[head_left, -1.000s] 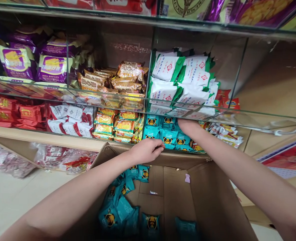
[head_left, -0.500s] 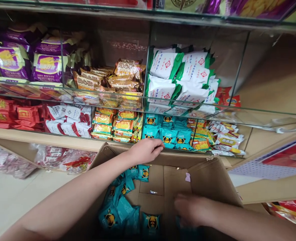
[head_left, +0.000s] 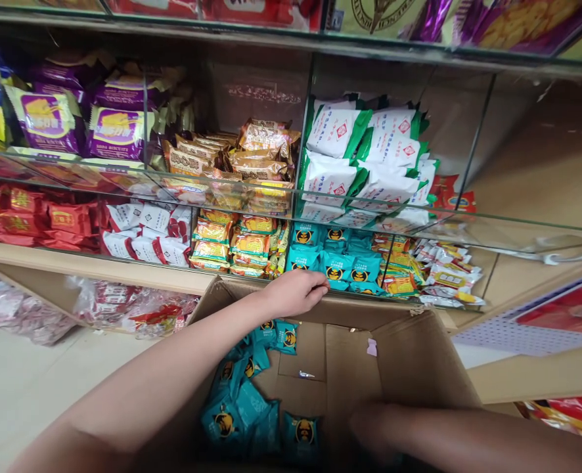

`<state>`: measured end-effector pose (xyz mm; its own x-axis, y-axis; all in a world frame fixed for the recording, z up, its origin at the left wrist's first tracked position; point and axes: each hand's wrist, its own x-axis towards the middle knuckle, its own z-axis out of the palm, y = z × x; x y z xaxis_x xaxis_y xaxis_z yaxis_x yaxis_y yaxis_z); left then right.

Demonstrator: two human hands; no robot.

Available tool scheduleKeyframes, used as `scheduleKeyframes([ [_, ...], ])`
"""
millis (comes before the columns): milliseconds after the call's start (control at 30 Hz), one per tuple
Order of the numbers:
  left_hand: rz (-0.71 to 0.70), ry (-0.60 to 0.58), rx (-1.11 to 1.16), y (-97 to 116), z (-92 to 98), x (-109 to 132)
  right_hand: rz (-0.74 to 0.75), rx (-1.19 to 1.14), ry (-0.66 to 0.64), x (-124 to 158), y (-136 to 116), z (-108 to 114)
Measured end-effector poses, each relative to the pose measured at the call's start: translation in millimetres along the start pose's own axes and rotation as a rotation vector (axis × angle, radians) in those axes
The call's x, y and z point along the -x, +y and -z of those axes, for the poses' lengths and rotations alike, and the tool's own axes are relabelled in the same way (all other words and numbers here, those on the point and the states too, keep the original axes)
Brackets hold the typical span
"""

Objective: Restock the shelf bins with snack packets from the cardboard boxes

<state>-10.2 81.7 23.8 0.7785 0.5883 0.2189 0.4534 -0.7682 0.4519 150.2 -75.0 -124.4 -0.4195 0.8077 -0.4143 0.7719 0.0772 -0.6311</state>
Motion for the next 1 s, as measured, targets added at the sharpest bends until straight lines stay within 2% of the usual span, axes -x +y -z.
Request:
scheduleKeyframes([
  [33,0.015,0.015,0.026,0,-0.3,0,-0.006,0.105,-0.059,3,-11,12],
  [100,0.067,0.070,0.144,1,0.4,-1,-0.013,0.202,0.042,9,-36,46],
  [200,0.197,0.175,0.549,4,7.0,-2,0.047,0.185,0.145,16,-74,106],
  [267,0.271,0.174,0.818,7,13.8,-3,0.085,0.008,0.323,14,-92,139],
  [300,0.284,0.157,0.884,8,16.8,-3,0.085,-0.112,0.405,12,-97,151],
  [367,0.250,0.126,0.849,9,19.8,-2,0.106,-0.314,0.504,4,-99,164],
  [467,0.177,0.150,0.661,9,15.2,-3,0.144,-0.469,0.555,-8,-91,166],
  [533,0.161,0.153,0.626,9,8.6,-3,0.173,-0.535,0.561,-11,-85,162],
  [633,0.155,0.178,0.700,13,-0.7,-5,0.204,-0.640,0.591,-7,-82,158],
  [700,0.178,0.240,0.772,18,-5.0,-5,0.198,-0.754,0.613,-2,-85,156],
  [800,0.212,0.339,0.827,25,-8.3,-5,0.199,-0.901,0.556,3,-90,154],
  [900,0.214,0.367,0.802,27,-9.1,-4,0.228,-0.872,0.499,4,-92,151],
  [1000,0.200,0.368,0.786,26,-9.3,-4,0.258,-0.825,0.525,4,-91,149],
])
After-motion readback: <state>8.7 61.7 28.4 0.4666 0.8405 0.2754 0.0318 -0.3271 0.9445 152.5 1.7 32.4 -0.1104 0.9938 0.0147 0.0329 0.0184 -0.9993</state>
